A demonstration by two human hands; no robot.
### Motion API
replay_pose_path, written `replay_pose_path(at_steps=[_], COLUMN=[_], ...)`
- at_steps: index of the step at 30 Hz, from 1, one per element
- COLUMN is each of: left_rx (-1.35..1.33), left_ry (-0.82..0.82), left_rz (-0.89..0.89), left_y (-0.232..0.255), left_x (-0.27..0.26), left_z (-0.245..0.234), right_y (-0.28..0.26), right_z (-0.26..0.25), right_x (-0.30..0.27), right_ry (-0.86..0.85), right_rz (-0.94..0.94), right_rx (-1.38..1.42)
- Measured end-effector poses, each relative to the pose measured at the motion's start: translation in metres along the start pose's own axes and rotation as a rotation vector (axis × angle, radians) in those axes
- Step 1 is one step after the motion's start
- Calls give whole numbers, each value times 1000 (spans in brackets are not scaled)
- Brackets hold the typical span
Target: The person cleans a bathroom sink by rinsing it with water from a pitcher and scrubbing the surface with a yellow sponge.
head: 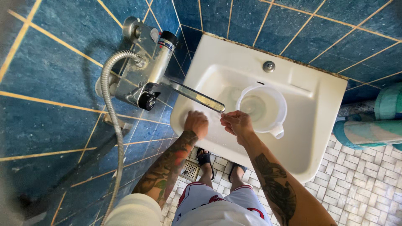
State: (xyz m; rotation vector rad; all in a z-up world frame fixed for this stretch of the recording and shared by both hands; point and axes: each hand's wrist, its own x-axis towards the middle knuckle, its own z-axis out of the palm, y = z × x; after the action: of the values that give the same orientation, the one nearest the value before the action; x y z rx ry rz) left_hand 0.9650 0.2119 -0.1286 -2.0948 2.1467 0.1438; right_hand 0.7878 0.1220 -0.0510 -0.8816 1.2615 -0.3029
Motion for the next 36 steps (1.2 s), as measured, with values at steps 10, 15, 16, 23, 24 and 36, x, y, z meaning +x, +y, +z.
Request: replay_pose_path(at_steps=[10, 15, 16, 23, 24, 36], left_rx=[-143, -35, -42, -805, -805, -2762], left_ry=[-258, -135, -169, 60, 68, 526], left_rz=[-434, -395, -345, -291, -283, -678], left_y=[-6, -7, -7, 0, 10, 76], left_x=[20, 26, 22, 49, 58, 89], left_z=[19, 54, 55, 21, 17, -23], right_y=[-20, -26, -26, -2, 1, -5], right_z=[20, 21, 22, 19, 15, 21], right_x=[5, 10, 11, 33, 37, 16], right_ry=[-102, -435, -436, -84, -6, 234], right_rz=[92, 184, 182, 59, 30, -431], right_rx=[17, 488, 486, 231, 162, -336])
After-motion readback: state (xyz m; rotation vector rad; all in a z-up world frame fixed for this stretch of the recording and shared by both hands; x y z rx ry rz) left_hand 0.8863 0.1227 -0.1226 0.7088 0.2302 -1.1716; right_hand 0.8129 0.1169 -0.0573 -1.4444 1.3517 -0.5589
